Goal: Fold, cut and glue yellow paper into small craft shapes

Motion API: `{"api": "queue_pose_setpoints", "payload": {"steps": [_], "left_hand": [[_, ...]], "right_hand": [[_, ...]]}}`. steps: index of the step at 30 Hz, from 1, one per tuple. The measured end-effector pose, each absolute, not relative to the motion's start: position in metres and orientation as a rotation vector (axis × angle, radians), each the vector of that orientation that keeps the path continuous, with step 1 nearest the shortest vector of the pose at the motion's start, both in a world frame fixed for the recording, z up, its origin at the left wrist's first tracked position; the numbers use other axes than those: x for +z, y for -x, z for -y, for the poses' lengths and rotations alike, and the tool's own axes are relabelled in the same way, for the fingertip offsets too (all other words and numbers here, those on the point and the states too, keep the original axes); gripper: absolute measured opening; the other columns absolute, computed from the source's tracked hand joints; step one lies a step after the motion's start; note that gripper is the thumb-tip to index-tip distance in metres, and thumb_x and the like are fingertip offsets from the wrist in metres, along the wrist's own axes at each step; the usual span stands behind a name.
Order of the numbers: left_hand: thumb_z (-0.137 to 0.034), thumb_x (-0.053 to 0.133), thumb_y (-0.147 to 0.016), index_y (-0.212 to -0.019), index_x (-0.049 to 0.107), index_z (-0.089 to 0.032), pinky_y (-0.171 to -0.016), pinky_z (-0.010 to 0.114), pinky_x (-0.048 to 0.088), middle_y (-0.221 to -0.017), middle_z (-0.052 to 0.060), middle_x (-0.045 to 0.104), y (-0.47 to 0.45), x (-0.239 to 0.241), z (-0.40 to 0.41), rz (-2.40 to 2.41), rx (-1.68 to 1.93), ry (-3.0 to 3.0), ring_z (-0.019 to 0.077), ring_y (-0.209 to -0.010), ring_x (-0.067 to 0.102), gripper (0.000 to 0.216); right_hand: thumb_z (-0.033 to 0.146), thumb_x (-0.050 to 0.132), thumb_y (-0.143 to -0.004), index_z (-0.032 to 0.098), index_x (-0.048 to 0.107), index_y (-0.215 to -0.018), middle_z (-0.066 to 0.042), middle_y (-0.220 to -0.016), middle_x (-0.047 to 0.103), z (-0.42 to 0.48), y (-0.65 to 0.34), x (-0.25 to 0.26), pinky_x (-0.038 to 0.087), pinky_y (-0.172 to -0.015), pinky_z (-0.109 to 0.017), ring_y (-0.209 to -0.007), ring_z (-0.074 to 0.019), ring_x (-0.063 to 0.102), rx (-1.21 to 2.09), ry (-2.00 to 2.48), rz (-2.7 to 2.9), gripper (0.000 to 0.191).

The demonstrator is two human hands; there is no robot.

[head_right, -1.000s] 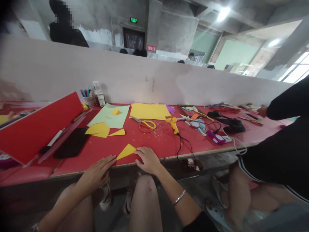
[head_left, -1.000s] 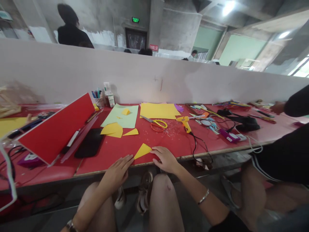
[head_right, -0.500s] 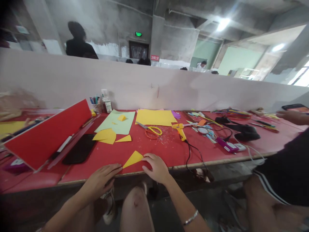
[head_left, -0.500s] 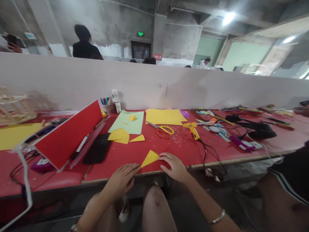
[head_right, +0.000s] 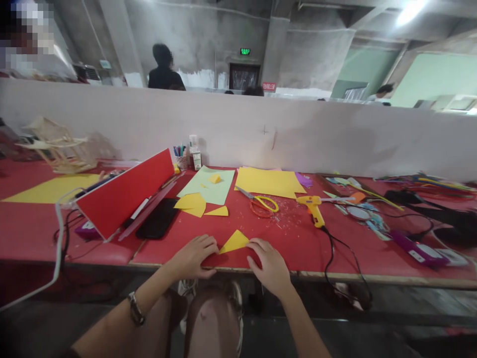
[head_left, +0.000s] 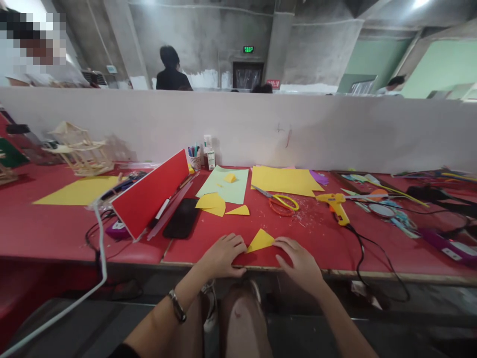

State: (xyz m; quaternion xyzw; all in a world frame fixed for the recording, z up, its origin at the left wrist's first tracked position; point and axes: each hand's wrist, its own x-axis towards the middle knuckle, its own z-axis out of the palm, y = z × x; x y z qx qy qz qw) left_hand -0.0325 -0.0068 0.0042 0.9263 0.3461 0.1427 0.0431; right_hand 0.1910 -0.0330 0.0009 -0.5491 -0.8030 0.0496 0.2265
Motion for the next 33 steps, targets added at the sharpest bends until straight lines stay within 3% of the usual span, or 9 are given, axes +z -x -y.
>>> {"api": "queue_pose_setpoints", "payload": {"steps": [10,16,21,26,33], "left_hand": [[-0.033,0.059,-0.063,-0.082,0.049,-0.018,-0.078,0.03,0.037,-0.086,0.003,0.051,0.033,0.008,0.007,-1.056,0.511,-2.677,0.0181,-0.084,0.046,0.026],[-0.027,0.05,-0.07,-0.079,0.049,-0.018,-0.077,0.03,0.038,-0.083,0.003,0.051,0.033,0.009,0.008,-1.09,0.565,-2.594,0.017,-0.081,0.047,0.013],[-0.02,0.047,-0.071,-0.075,0.05,-0.018,-0.069,0.026,0.039,-0.079,0.003,0.053,0.028,0.013,0.004,-1.182,0.532,-2.477,0.0153,-0.076,0.048,0.005],[-0.024,0.048,-0.07,-0.068,0.049,-0.017,-0.053,0.023,0.034,-0.069,0.001,0.054,0.014,0.018,-0.007,-1.368,0.341,-2.392,0.0133,-0.06,0.048,0.008],[-0.025,0.049,-0.065,-0.072,0.051,-0.017,-0.05,0.021,0.033,-0.069,0.0,0.055,0.013,0.024,-0.024,-1.28,0.261,-2.389,0.0129,-0.06,0.048,0.01]], "right_hand": [[0.025,0.038,-0.076,0.022,0.055,-0.094,-0.005,-0.102,0.056,0.03,-0.191,-0.003,0.043,-0.08,-0.035,-0.094,-0.0181,0.053,0.064,1.511,2.206,0.025],[0.021,0.04,-0.075,0.022,0.055,-0.095,-0.006,-0.101,0.056,0.03,-0.19,-0.002,0.041,-0.083,-0.036,-0.094,-0.0187,0.052,0.139,1.484,2.19,0.025],[0.018,0.044,-0.072,0.02,0.051,-0.103,-0.007,-0.104,0.052,0.025,-0.187,0.01,0.037,-0.088,-0.036,-0.099,-0.0188,0.047,0.361,1.45,2.191,0.032],[0.018,0.054,-0.066,0.018,0.045,-0.115,-0.01,-0.115,0.046,0.004,-0.178,0.034,0.034,-0.091,-0.035,-0.109,-0.0218,0.039,0.45,1.433,2.493,0.05],[0.019,0.059,-0.065,0.02,0.051,-0.107,-0.008,-0.103,0.051,-0.023,-0.171,0.046,0.041,-0.074,-0.031,-0.086,-0.0201,0.052,0.432,1.518,2.685,0.043]]}}
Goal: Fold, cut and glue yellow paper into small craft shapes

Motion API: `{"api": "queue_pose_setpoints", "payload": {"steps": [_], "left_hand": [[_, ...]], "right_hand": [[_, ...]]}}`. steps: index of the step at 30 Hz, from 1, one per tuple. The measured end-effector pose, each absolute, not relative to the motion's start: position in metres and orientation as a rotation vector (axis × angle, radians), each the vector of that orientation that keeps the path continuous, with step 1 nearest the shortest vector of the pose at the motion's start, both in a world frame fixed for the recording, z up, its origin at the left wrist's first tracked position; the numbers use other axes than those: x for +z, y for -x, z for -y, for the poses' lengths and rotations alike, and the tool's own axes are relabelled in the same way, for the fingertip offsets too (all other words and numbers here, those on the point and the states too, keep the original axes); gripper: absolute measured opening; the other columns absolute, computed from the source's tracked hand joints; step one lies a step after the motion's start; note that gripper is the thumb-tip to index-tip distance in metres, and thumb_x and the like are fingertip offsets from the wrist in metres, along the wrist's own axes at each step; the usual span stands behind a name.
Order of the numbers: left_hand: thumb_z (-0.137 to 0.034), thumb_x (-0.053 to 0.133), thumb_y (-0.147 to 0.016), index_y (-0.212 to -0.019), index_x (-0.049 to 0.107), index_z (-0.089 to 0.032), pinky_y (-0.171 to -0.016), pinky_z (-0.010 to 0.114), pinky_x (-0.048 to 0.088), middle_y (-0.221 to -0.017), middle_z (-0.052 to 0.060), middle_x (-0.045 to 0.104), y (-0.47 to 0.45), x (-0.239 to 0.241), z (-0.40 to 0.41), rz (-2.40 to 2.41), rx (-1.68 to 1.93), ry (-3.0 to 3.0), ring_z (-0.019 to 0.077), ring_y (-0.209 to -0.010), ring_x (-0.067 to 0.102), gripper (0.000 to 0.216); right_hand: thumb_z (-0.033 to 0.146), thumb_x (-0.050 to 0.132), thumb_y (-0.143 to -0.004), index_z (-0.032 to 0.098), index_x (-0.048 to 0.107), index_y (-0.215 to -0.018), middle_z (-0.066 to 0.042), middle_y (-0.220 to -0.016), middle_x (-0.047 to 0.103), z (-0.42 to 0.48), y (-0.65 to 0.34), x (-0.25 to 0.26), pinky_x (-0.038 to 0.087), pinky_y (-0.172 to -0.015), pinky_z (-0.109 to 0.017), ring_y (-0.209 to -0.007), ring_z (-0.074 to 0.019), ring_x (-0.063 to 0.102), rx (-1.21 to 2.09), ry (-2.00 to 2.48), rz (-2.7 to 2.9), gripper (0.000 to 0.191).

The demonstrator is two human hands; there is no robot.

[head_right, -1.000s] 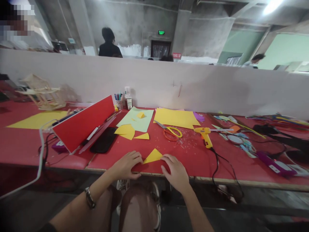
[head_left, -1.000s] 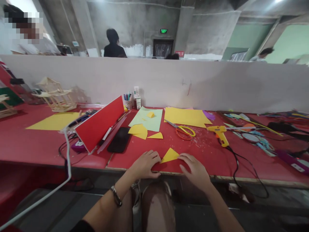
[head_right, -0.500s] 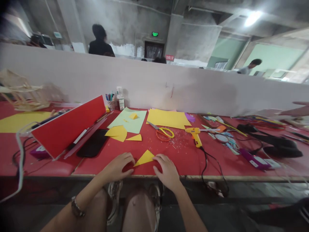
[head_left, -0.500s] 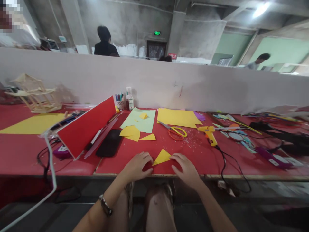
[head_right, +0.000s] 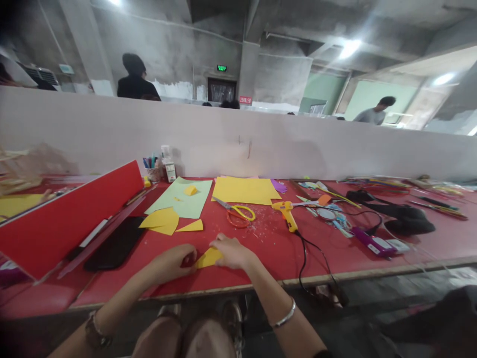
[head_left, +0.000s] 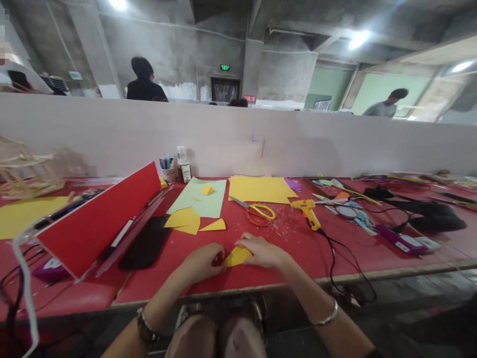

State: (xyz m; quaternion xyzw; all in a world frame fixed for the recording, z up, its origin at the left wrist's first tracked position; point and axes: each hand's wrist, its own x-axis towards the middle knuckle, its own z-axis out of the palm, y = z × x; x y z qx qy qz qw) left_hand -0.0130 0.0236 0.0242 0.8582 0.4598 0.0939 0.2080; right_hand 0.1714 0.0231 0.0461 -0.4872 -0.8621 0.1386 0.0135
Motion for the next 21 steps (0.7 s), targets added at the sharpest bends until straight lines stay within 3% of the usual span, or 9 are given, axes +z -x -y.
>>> {"api": "queue_pose_setpoints", "payload": {"steps": [5,8,15,21], "left_hand": [[-0.022,0.053,-0.062,-0.093,0.049,-0.019,-0.067,0.025,0.041,-0.095,0.003,0.054,0.014,0.027,-0.036,-1.059,0.339,-2.461,0.0162,-0.082,0.051,0.031],[-0.021,0.054,-0.063,-0.097,0.046,-0.019,-0.073,0.026,0.041,-0.098,0.004,0.052,0.012,0.027,-0.045,-1.0,0.356,-2.512,0.0167,-0.087,0.05,0.035],[-0.03,0.053,-0.067,-0.097,0.046,-0.017,-0.076,0.029,0.04,-0.101,0.007,0.049,0.006,0.019,-0.077,-0.94,0.306,-2.73,0.0205,-0.091,0.05,0.034],[-0.02,0.048,-0.068,-0.111,0.037,-0.016,-0.08,0.026,0.04,-0.116,0.009,0.042,0.004,0.009,-0.092,-0.867,0.494,-2.694,0.018,-0.098,0.047,0.044]], "right_hand": [[0.014,0.06,-0.062,0.017,0.052,-0.096,-0.004,-0.093,0.049,-0.03,-0.169,0.048,0.042,-0.063,-0.025,-0.071,-0.0131,0.051,0.561,1.523,2.643,0.035],[0.01,0.058,-0.062,0.015,0.05,-0.097,-0.003,-0.091,0.046,-0.038,-0.166,0.05,0.041,-0.054,-0.02,-0.061,-0.008,0.048,0.746,1.485,2.633,0.036],[0.016,0.064,-0.059,0.016,0.055,-0.094,-0.003,-0.087,0.05,-0.073,-0.172,0.054,0.042,-0.065,-0.022,-0.074,-0.0125,0.049,0.614,1.24,2.866,0.036],[0.016,0.046,-0.074,0.015,0.058,-0.082,-0.002,-0.076,0.054,-0.092,-0.187,0.045,0.04,-0.067,-0.023,-0.072,-0.0121,0.05,0.604,1.201,2.568,0.015]]}}
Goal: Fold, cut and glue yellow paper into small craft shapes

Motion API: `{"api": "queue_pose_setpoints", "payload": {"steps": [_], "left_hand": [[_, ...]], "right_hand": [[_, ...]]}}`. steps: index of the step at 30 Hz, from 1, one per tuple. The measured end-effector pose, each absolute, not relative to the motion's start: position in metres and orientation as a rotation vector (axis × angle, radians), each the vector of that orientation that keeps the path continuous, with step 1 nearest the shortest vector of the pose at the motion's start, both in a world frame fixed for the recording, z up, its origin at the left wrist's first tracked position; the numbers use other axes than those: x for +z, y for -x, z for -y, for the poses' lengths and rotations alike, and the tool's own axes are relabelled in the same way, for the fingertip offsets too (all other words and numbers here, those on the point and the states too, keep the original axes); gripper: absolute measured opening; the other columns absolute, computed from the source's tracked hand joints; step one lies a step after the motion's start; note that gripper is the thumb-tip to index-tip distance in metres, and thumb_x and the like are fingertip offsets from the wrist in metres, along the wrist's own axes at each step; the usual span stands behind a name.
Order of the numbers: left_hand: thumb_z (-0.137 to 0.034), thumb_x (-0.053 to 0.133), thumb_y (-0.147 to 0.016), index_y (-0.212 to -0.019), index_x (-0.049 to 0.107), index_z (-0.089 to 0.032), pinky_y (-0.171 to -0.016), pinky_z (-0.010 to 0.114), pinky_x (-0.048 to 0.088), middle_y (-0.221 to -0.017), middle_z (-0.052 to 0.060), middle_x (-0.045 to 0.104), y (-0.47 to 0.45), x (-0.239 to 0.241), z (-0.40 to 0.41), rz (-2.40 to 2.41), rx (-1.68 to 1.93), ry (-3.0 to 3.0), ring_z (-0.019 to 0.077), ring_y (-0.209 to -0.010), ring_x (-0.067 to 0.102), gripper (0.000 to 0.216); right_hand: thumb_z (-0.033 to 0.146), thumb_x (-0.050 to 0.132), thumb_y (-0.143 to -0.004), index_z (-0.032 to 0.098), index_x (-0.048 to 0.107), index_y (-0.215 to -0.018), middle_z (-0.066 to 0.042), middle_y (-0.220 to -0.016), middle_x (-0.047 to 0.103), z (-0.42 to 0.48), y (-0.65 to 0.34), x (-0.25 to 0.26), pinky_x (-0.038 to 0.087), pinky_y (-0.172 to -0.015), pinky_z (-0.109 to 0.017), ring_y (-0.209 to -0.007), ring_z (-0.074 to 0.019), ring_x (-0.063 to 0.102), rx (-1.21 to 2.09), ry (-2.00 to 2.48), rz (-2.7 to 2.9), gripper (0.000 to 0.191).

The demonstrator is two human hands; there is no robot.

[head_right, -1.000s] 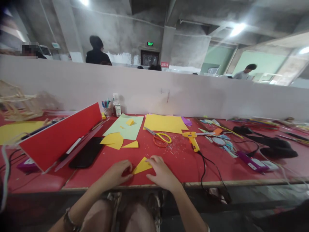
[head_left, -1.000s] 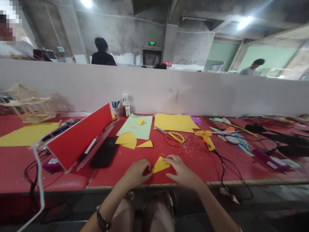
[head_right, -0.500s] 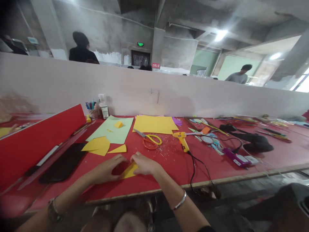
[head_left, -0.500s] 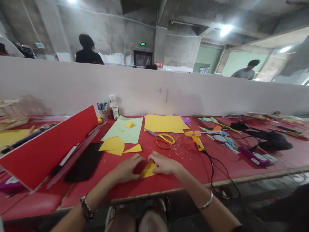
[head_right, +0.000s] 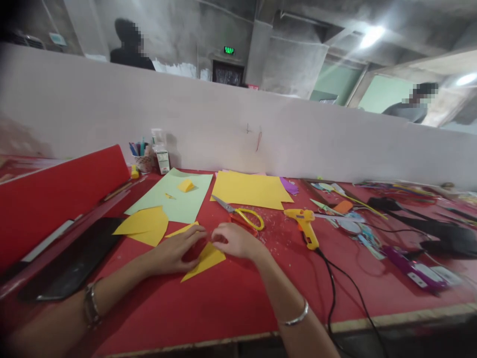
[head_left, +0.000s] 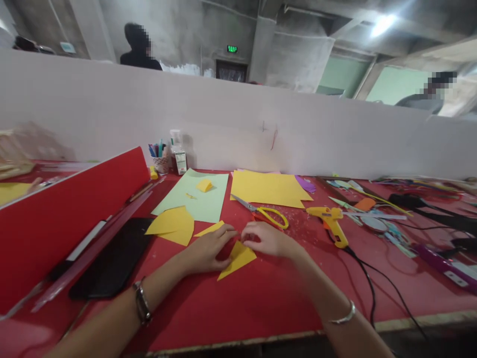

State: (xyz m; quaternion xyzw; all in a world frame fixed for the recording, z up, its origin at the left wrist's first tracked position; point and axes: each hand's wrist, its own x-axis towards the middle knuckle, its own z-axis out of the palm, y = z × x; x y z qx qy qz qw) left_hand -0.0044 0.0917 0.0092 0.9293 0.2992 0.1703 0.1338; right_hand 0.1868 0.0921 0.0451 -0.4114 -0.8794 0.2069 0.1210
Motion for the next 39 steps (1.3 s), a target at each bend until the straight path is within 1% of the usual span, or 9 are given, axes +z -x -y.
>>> {"api": "queue_pose_setpoints", "payload": {"steps": [2,7,12,15,21,27,32,36,39], "left_hand": [[-0.014,0.043,-0.07,-0.111,0.039,-0.018,-0.082,0.025,0.039,-0.114,0.007,0.047,0.005,0.011,-0.092,-0.778,0.484,-2.705,0.0165,-0.1,0.046,0.041],[-0.011,0.036,-0.078,-0.099,0.052,-0.02,-0.082,0.027,0.038,-0.106,0.003,0.056,0.007,0.018,-0.094,-0.675,0.356,-2.758,0.0163,-0.095,0.049,0.028],[-0.011,0.042,-0.075,-0.098,0.053,-0.02,-0.08,0.028,0.039,-0.103,0.003,0.058,0.009,0.019,-0.098,-0.685,0.33,-2.743,0.0163,-0.092,0.051,0.027],[-0.01,0.041,-0.075,-0.099,0.054,-0.019,-0.08,0.028,0.039,-0.104,0.004,0.058,0.011,0.019,-0.099,-0.685,0.332,-2.748,0.0165,-0.093,0.051,0.028],[-0.013,0.049,-0.07,-0.108,0.051,-0.018,-0.085,0.029,0.038,-0.109,0.005,0.057,0.016,0.024,-0.098,-0.658,0.296,-2.739,0.0176,-0.099,0.049,0.038],[-0.021,0.052,-0.069,-0.108,0.052,-0.017,-0.087,0.031,0.038,-0.114,0.007,0.053,0.021,0.025,-0.097,-0.714,0.272,-2.752,0.0197,-0.103,0.047,0.04],[-0.022,0.049,-0.07,-0.108,0.051,-0.017,-0.087,0.031,0.038,-0.114,0.007,0.053,0.02,0.023,-0.095,-0.722,0.279,-2.788,0.0195,-0.102,0.048,0.038],[-0.023,0.049,-0.071,-0.107,0.05,-0.019,-0.086,0.033,0.038,-0.111,0.007,0.053,0.017,0.021,-0.09,-0.802,0.369,-2.855,0.0205,-0.101,0.047,0.037],[-0.021,0.047,-0.071,-0.113,0.044,-0.021,-0.089,0.033,0.035,-0.117,0.006,0.047,0.016,0.018,-0.086,-0.781,0.428,-2.898,0.0201,-0.107,0.042,0.042]], "right_hand": [[0.02,0.05,-0.072,0.014,0.058,-0.083,-0.002,-0.076,0.053,-0.092,-0.19,0.044,0.04,-0.067,-0.024,-0.071,-0.0126,0.049,0.647,1.182,2.605,0.014],[0.027,0.063,-0.062,0.014,0.053,-0.092,-0.003,-0.088,0.044,-0.089,-0.191,0.042,0.04,-0.069,-0.024,-0.073,-0.0115,0.044,0.885,1.131,2.685,0.034],[0.02,0.063,-0.06,0.015,0.052,-0.081,-0.001,-0.083,0.041,-0.09,-0.188,0.036,0.039,-0.065,-0.023,-0.068,-0.0097,0.042,0.939,1.192,2.609,0.024],[0.018,0.064,-0.058,0.016,0.05,-0.086,-0.002,-0.088,0.044,-0.09,-0.188,0.034,0.039,-0.07,-0.024,-0.075,-0.0116,0.043,0.909,1.098,2.555,0.031],[0.02,0.063,-0.061,0.015,0.051,-0.091,-0.006,-0.099,0.045,-0.09,-0.189,0.032,0.035,-0.082,-0.028,-0.092,-0.0161,0.043,0.849,1.06,2.593,0.032],[0.022,0.059,-0.065,0.015,0.05,-0.1,-0.006,-0.097,0.046,-0.089,-0.188,0.032,0.036,-0.082,-0.03,-0.092,-0.0176,0.043,0.766,1.092,2.671,0.036],[0.015,0.053,-0.068,0.015,0.053,-0.08,-0.003,-0.08,0.046,-0.089,-0.186,0.032,0.039,-0.071,-0.027,-0.076,-0.0141,0.044,0.714,1.054,2.664,0.013],[0.0,0.045,-0.062,0.016,0.052,-0.068,0.0,-0.075,0.046,-0.092,-0.185,0.032,0.039,-0.069,-0.024,-0.072,-0.0112,0.046,0.758,0.937,2.526,0.018],[0.001,0.044,-0.065,0.016,0.051,-0.066,-0.001,-0.078,0.049,-0.095,-0.186,0.03,0.039,-0.072,-0.025,-0.074,-0.011,0.049,0.778,0.91,2.364,0.017]]}}
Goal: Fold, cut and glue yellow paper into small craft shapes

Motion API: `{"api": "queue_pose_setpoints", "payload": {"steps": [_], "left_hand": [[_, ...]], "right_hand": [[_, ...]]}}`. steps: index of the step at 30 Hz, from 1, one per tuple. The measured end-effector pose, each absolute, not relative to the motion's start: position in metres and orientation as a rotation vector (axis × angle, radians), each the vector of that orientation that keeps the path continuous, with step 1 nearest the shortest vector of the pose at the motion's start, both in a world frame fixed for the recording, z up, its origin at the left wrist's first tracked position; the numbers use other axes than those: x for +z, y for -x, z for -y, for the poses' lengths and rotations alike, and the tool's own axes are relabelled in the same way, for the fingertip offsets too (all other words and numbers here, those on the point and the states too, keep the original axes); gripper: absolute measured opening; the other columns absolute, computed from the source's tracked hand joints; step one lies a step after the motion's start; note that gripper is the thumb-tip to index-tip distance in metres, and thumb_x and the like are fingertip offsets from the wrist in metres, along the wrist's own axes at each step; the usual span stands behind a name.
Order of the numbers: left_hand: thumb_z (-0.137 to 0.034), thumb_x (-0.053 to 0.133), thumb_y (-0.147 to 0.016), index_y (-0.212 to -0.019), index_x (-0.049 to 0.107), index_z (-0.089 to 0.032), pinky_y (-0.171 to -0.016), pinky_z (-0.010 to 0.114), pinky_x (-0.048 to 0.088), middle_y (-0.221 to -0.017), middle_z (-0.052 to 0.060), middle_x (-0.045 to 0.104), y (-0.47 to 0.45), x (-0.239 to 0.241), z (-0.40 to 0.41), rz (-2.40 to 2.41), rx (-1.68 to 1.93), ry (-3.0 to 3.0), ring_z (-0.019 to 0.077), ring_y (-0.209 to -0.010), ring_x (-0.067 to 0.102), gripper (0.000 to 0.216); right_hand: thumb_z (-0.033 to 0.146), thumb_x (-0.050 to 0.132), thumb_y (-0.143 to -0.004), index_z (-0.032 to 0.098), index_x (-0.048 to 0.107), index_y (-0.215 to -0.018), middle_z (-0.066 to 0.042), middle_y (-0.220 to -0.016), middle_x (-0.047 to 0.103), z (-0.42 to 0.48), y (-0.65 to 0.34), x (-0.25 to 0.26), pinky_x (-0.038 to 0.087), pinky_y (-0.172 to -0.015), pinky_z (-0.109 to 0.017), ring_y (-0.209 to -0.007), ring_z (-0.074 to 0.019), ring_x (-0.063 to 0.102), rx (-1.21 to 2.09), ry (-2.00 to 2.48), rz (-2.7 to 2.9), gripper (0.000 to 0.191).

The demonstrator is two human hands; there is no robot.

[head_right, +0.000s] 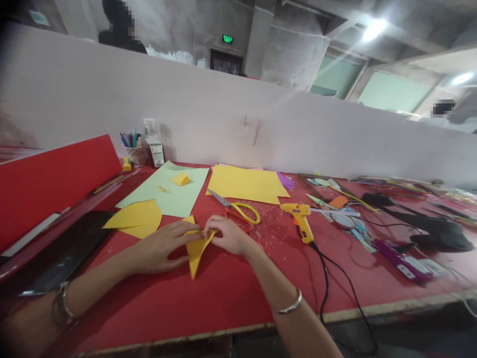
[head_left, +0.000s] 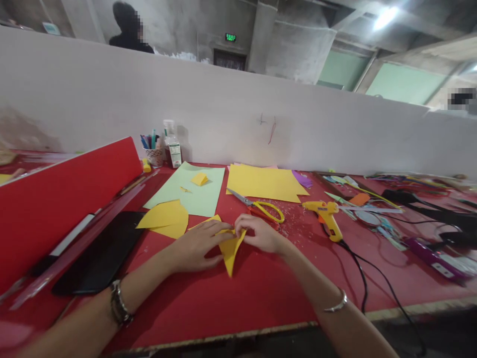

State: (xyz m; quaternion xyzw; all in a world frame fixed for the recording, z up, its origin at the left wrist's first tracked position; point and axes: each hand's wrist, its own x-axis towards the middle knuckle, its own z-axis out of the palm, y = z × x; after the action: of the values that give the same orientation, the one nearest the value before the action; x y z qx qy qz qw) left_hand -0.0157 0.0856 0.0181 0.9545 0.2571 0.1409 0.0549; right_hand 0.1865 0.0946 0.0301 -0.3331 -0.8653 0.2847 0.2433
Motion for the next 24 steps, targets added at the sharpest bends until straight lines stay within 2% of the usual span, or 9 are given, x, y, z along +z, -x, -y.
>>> {"api": "queue_pose_setpoints", "payload": {"steps": [3,6,10,15,18,22,24], "left_hand": [[-0.02,0.048,-0.07,-0.116,0.041,-0.023,-0.093,0.036,0.03,-0.122,0.006,0.043,0.014,0.016,-0.083,-0.757,0.422,-2.95,0.0209,-0.112,0.037,0.047],[-0.024,0.047,-0.073,-0.108,0.048,-0.026,-0.095,0.043,0.024,-0.123,0.004,0.042,0.013,0.017,-0.082,-0.755,0.398,-3.021,0.0235,-0.115,0.034,0.035],[-0.022,0.039,-0.08,-0.102,0.052,-0.026,-0.09,0.034,0.032,-0.112,0.002,0.051,0.01,0.02,-0.081,-0.619,0.288,-3.024,0.0183,-0.102,0.045,0.026],[-0.023,0.042,-0.078,-0.104,0.052,-0.026,-0.078,0.029,0.04,-0.104,0.004,0.052,0.01,0.022,-0.08,-0.634,0.224,-2.978,0.019,-0.092,0.048,0.028],[-0.025,0.043,-0.079,-0.115,0.045,-0.03,-0.08,0.032,0.039,-0.105,0.003,0.051,0.009,0.021,-0.079,-0.582,0.206,-2.974,0.0201,-0.093,0.047,0.037],[-0.037,0.042,-0.079,-0.121,0.037,-0.031,-0.085,0.037,0.036,-0.107,0.005,0.05,0.006,0.018,-0.077,-0.625,0.208,-2.949,0.023,-0.097,0.045,0.043],[-0.041,0.041,-0.079,-0.123,0.036,-0.031,-0.088,0.039,0.033,-0.113,0.006,0.047,0.005,0.016,-0.077,-0.639,0.227,-2.931,0.0254,-0.104,0.041,0.045]], "right_hand": [[0.005,0.044,-0.069,0.016,0.053,-0.066,-0.003,-0.083,0.054,-0.098,-0.189,0.027,0.039,-0.077,-0.027,-0.081,-0.0121,0.051,0.836,0.865,2.355,0.014],[0.005,0.041,-0.071,0.016,0.056,-0.069,-0.003,-0.088,0.057,-0.1,-0.192,0.025,0.039,-0.08,-0.028,-0.086,-0.0125,0.052,0.842,0.865,2.444,0.019],[0.006,0.038,-0.073,0.017,0.057,-0.071,-0.004,-0.091,0.057,-0.098,-0.195,0.035,0.039,-0.081,-0.029,-0.088,-0.0131,0.052,0.665,0.943,2.407,0.022],[0.018,0.041,-0.077,0.018,0.056,-0.078,-0.003,-0.081,0.059,-0.071,-0.216,0.065,0.041,-0.072,-0.028,-0.078,-0.0139,0.053,0.499,1.226,2.312,0.015],[0.026,0.043,-0.076,0.019,0.055,-0.072,-0.002,-0.075,0.061,-0.04,-0.245,0.074,0.042,-0.065,-0.026,-0.07,-0.014,0.054,0.444,1.438,2.279,0.015],[0.041,0.04,-0.072,0.02,0.049,-0.058,0.0,-0.054,0.053,-0.004,-0.299,0.066,0.039,-0.047,-0.026,-0.05,-0.0145,0.049,0.073,1.843,1.859,0.027],[0.048,0.04,-0.068,0.021,0.044,-0.053,-0.001,-0.05,0.05,0.002,-0.322,0.059,0.038,-0.046,-0.029,-0.047,-0.0161,0.047,-0.121,1.959,1.61,0.031]]}}
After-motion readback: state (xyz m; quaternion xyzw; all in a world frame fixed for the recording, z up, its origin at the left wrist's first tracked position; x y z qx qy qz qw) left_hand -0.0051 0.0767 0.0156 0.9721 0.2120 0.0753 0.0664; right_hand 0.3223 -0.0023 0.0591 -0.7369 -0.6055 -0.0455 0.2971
